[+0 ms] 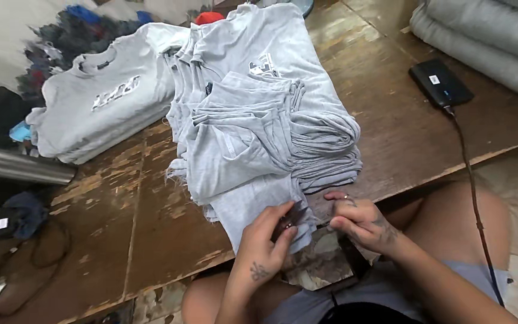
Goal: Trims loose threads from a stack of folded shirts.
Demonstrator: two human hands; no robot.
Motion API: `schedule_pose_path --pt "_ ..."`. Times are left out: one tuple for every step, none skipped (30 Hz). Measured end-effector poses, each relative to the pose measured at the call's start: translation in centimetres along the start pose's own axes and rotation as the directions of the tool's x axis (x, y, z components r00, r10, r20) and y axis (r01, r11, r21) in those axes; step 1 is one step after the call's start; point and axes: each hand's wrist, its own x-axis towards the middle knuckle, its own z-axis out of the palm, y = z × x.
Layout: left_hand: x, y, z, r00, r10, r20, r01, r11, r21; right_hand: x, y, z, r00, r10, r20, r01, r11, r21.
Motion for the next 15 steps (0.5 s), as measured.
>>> schedule_pose_path --pt "0.1 -0.1 0.1 0.998 -0.050 -0.033 0.046 0.991 -0.122 0.3 -0.3 0.1 1.000 0.006 -0.003 -0.006 0.998 -0.064" --pt "0.2 -0.2 0.3 0.993 -0.099 -0.060 0.083 0.971 -0.226 0.8 -0.7 0.3 1.000 0.014 -0.002 -0.014 0.988 -0.156" --pt "0.3 -0.3 0.5 0.988 -0.138 -0.076 0.108 0.946 -0.305 1.2 -0.9 0.9 1.000 0.019 0.008 -0.017 0.967 -0.253" --pt "0.3 -0.4 0.6 0.984 -0.159 -0.080 0.121 0.928 -0.351 1.5 -1.0 1.5 0.999 0.033 0.026 -0.022 0.942 -0.334" --pt "0.4 -0.5 0.8 0.983 -0.165 -0.083 0.123 0.920 -0.373 1.7 -0.7 2.2 0.999 0.034 0.037 -0.017 0.920 -0.393" --pt "0.4 -0.6 1.0 0.983 -0.163 -0.085 0.120 0.919 -0.376 1.8 -0.2 2.8 1.000 0.014 0.028 -0.001 0.905 -0.426" --pt "0.3 -0.7 1.1 0.984 -0.156 -0.087 0.114 0.924 -0.366 1.7 0.2 3.0 1.000 -0.016 0.011 0.019 0.902 -0.432" --pt "0.3 -0.8 1.1 0.986 -0.143 -0.085 0.106 0.934 -0.342 1.5 0.4 2.7 0.999 -0.033 0.010 0.034 0.913 -0.407" --pt "0.2 -0.9 1.0 0.989 -0.124 -0.076 0.095 0.947 -0.305 1.4 0.4 2.2 0.999 -0.032 0.025 0.039 0.931 -0.363" --pt "0.0 -1.0 0.9 0.993 -0.098 -0.059 0.079 0.963 -0.258 1.3 0.4 1.5 0.999 -0.021 0.050 0.036 0.948 -0.316" --pt "-0.3 -1.1 0.6 0.997 -0.068 -0.031 0.061 0.978 -0.198 1.1 0.3 1.0 0.997 -0.010 0.076 0.031 0.962 -0.271" --pt "-0.6 -1.2 0.3 0.999 -0.035 0.002 0.035 0.991 -0.129 1.0 0.3 0.5 0.995 -0.004 0.099 0.027 0.972 -0.233" --pt "-0.7 -1.1 0.0 0.999 0.004 0.037 -0.002 0.998 -0.057 0.8 0.3 0.2 0.994 -0.005 0.108 0.026 0.979 -0.200" --pt "-0.8 -0.9 -0.2 0.997 0.037 0.071 -0.038 0.999 0.006 0.7 0.4 0.1 0.994 -0.009 0.106 0.026 0.986 -0.167" --pt "-0.7 -0.5 -0.3 0.994 0.063 0.094 -0.069 0.995 0.069 0.6 0.5 0.1 0.995 -0.017 0.094 0.029 0.991 -0.130"
